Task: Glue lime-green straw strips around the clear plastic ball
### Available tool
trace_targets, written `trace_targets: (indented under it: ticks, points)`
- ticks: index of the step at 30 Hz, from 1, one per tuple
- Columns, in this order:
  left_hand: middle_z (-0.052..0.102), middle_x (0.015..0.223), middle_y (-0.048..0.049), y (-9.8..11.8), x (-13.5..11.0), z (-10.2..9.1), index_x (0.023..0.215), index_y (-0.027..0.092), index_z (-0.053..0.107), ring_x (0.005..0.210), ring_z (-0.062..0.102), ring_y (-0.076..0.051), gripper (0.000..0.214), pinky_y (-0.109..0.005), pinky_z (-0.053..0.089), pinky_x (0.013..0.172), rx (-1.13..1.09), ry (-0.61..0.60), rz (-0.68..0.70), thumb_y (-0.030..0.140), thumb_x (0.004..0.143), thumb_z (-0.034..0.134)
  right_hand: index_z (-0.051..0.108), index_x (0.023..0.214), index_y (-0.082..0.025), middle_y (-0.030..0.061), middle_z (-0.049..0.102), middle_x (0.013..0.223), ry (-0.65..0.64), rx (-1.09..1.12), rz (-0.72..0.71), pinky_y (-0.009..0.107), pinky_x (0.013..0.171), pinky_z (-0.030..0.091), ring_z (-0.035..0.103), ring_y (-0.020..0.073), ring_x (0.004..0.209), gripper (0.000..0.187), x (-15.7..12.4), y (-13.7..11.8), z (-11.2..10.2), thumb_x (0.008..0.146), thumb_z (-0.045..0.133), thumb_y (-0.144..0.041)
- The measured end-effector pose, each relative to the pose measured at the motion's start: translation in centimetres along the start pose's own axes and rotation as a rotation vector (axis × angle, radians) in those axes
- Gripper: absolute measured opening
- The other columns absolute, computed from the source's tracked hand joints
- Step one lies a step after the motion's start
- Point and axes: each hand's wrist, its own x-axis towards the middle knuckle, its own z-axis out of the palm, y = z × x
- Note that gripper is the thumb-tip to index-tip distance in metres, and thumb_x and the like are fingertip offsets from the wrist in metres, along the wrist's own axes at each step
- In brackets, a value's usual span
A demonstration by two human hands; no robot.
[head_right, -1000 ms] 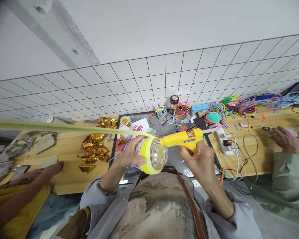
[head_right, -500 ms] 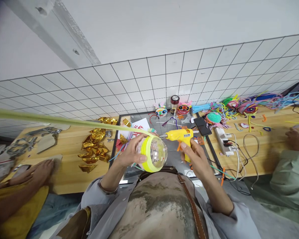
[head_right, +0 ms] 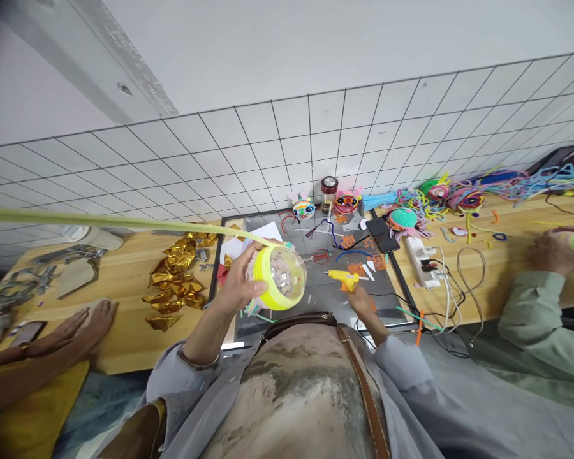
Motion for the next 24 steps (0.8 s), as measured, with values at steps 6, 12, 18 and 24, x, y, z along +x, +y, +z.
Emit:
trace_targets:
  ticks: [6,12,18,24]
  points:
    - [0.066,0.12,-0.0085,-0.2,-0.2,0.0,0.12,0.018,0.06,0.108,0.062,-0.028,0.085,-0.037,0.049,0.096,0.024,0.031,-0.008,0.054,0.05,0.092,0.061,0.131,-0.018,0.01,0.064,0.132,-0.053,-0.099,0.164,0.046,0.094,0.058,0.066,0.0237,0.112,0.04,0.7,3.0,3.3,0.098,0.065,-0.039]
    - [0.066,0.125,-0.0111,0.1,0.1,0.5,0.12,0.018,0.062,0.117,0.06,-0.032,0.085,-0.039,0.047,0.101,0.068,0.009,-0.024,0.055,0.05,0.092,0.062,0.129,-0.019,0.0095,0.064,0.131,-0.006,-0.041,0.009,0.044,0.093,0.059,0.066,0.0226,0.111,0.037,0.0,3.1,2.1,0.099,0.064,-0.039]
    - [0.07,0.114,-0.0096,0.4,0.3,0.8,0.12,0.017,0.063,0.11,0.064,-0.031,0.084,-0.038,0.05,0.095,0.075,-0.038,-0.07,0.055,0.05,0.092,0.071,0.105,-0.018,0.0104,0.072,0.101,0.159,0.136,-0.36,0.037,0.077,0.058,0.068,0.021,0.086,0.031,-0.9,-1.9,-0.9,0.098,0.061,-0.047]
    - [0.067,0.119,-0.0102,-0.2,0.4,0.7,0.124,0.015,0.062,0.111,0.062,-0.03,0.091,-0.037,0.048,0.098,0.141,-0.037,-0.095,0.055,0.048,0.093,0.071,0.121,-0.026,0.0056,0.073,0.103,0.201,0.302,-0.789,0.039,0.084,0.057,0.067,0.0211,0.09,0.036,-6.3,-12.5,-7.6,0.095,0.064,-0.048]
